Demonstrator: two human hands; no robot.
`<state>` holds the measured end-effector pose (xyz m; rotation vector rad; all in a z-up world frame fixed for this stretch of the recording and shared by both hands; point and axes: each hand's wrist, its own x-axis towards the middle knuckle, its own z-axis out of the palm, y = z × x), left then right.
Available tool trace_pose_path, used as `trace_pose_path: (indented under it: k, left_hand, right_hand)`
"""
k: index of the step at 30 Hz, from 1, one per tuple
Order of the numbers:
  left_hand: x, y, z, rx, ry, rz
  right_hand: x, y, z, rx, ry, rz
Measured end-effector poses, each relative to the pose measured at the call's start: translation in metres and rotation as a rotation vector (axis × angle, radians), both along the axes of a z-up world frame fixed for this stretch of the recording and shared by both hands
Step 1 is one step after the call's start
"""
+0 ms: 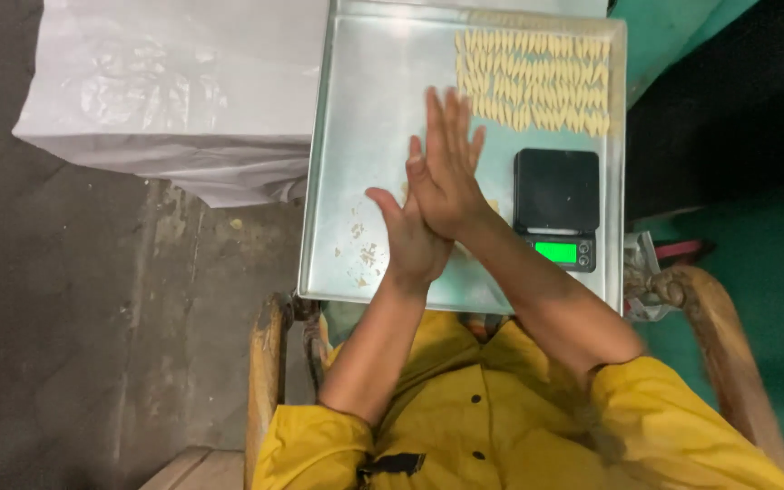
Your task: The person portions dough from a large mass on a metal tray, weighs small pieces on a digital scale, and rolls them into uniform shapes by hand. The shaped dough pieces are placed in rows on the tray.
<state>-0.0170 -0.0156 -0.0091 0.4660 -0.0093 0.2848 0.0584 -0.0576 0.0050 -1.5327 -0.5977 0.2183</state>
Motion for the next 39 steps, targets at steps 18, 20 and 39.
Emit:
trace_pose_path:
  k: [18, 20, 39]
  left_hand:
    - [0.026, 0.036, -0.012, -0.251, 0.061, -0.192]
    - [0.026, 0.039, -0.014, -0.219, 0.06, -0.182]
    - [0.037, 0.091, -0.057, -0.006, 0.286, 0.229]
  right_hand:
    - [0.011, -0.033, -0.01, -0.276, 0.061, -0.122]
    - [-0.001, -0.032, -0.012, -0.34, -0.173, -0.074]
    - [0.252, 0.016, -0.113, -0.764, -0.476, -0.406]
